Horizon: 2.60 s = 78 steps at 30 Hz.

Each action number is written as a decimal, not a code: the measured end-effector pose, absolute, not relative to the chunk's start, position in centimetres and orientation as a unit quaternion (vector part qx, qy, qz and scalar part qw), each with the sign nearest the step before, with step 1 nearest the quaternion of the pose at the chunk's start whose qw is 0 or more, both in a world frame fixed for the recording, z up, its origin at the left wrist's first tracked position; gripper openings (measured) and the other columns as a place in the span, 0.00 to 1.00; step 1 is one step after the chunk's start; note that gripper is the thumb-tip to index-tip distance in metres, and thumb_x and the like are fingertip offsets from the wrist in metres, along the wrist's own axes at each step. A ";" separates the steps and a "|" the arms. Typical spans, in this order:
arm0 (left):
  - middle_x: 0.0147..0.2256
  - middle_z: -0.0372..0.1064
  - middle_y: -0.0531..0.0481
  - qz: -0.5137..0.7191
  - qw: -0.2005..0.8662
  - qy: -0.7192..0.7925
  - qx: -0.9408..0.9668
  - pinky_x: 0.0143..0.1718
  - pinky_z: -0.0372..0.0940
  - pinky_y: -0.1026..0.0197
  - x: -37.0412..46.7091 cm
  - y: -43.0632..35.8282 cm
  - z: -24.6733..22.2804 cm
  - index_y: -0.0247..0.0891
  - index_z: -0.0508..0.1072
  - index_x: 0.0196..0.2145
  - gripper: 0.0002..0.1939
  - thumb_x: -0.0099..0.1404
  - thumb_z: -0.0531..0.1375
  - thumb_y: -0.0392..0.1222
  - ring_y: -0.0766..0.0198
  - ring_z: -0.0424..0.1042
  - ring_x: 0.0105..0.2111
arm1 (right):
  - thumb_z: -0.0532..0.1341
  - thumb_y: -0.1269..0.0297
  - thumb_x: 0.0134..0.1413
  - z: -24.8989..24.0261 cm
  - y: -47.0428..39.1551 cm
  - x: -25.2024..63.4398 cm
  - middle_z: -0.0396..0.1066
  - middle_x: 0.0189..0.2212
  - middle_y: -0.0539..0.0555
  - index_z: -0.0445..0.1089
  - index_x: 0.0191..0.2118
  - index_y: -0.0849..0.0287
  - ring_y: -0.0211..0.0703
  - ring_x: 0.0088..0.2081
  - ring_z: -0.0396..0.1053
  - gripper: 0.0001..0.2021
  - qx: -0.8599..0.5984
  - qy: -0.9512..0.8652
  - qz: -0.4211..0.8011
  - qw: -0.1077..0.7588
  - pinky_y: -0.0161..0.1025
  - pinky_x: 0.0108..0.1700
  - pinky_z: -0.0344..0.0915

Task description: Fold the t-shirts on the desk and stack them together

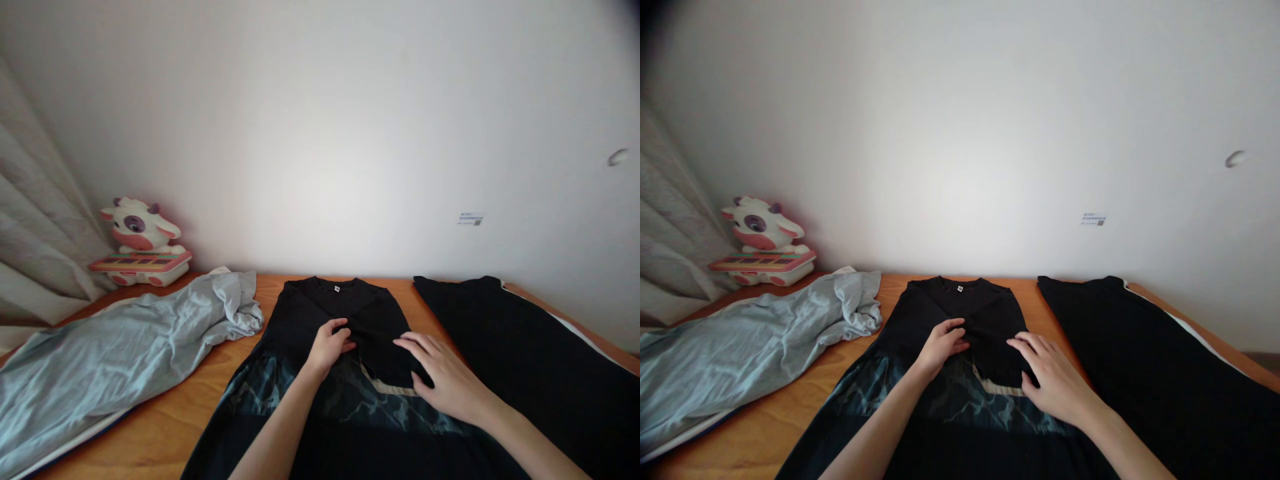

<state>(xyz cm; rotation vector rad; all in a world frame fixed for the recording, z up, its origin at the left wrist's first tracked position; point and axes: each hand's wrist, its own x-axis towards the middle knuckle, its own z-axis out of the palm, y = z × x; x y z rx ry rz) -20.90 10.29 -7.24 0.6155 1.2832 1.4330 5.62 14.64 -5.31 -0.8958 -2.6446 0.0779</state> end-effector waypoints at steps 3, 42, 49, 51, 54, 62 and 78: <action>0.36 0.74 0.45 0.603 0.558 0.518 0.240 0.45 0.77 0.56 -21.0 10.1 -6.6 0.31 0.76 0.47 0.13 0.64 0.67 0.34 0.66 0.77 0.29 | 0.59 0.69 0.58 -5.8 13.6 6.4 0.72 0.57 0.57 0.69 0.60 0.49 0.53 0.55 0.72 0.24 -0.318 -0.933 -0.023 0.166 0.50 0.57 0.67; 0.40 0.76 0.46 0.109 0.025 0.451 0.885 0.42 0.69 0.56 -15.2 5.9 -2.4 0.37 0.78 0.43 0.10 0.70 0.58 0.40 0.56 0.75 0.39 | 0.41 0.47 0.71 -7.0 25.8 -3.7 0.51 0.73 0.65 0.55 0.72 0.63 0.57 0.73 0.48 0.34 -0.489 -0.860 0.141 0.032 0.60 0.69 0.51; 0.43 0.75 0.44 0.171 0.035 0.574 0.800 0.46 0.70 0.54 -15.9 6.6 -3.2 0.38 0.78 0.40 0.13 0.73 0.55 0.44 0.54 0.74 0.43 | 0.47 0.53 0.71 -7.5 24.2 -5.4 0.47 0.73 0.68 0.62 0.68 0.63 0.60 0.75 0.39 0.28 -0.439 -0.890 0.086 0.086 0.71 0.70 0.33; 0.45 0.75 0.43 0.188 0.022 0.639 0.745 0.49 0.70 0.52 -17.5 7.2 -3.4 0.37 0.78 0.42 0.12 0.73 0.55 0.42 0.52 0.73 0.45 | 0.52 0.53 0.70 -6.9 23.4 -5.6 0.58 0.70 0.60 0.71 0.60 0.55 0.52 0.73 0.47 0.22 -0.370 -0.919 0.083 0.112 0.61 0.72 0.37; 0.51 0.74 0.41 0.200 0.013 0.697 0.689 0.54 0.69 0.49 -20.9 7.8 -3.9 0.36 0.77 0.48 0.13 0.73 0.54 0.40 0.50 0.72 0.51 | 0.60 0.46 0.64 -6.5 22.3 -5.9 0.70 0.62 0.57 0.78 0.48 0.51 0.52 0.68 0.58 0.18 -0.300 -0.938 0.090 0.148 0.56 0.70 0.47; 0.70 0.56 0.41 0.136 0.037 0.690 0.710 0.69 0.51 0.36 -26.0 7.5 -6.5 0.42 0.63 0.68 0.25 0.77 0.50 0.49 0.45 0.53 0.71 | 0.62 0.60 0.66 -7.4 20.8 -7.3 0.78 0.45 0.52 0.75 0.37 0.52 0.44 0.49 0.74 0.06 -0.261 -0.931 0.106 0.231 0.44 0.56 0.65; 0.67 0.63 0.42 0.148 0.036 0.623 0.767 0.68 0.54 0.36 -23.7 7.3 -5.7 0.42 0.69 0.64 0.23 0.75 0.52 0.44 0.46 0.59 0.68 | 0.45 0.63 0.72 -7.2 21.6 -4.2 0.72 0.58 0.59 0.68 0.59 0.57 0.47 0.60 0.69 0.20 -0.392 -0.886 0.057 0.242 0.45 0.63 0.62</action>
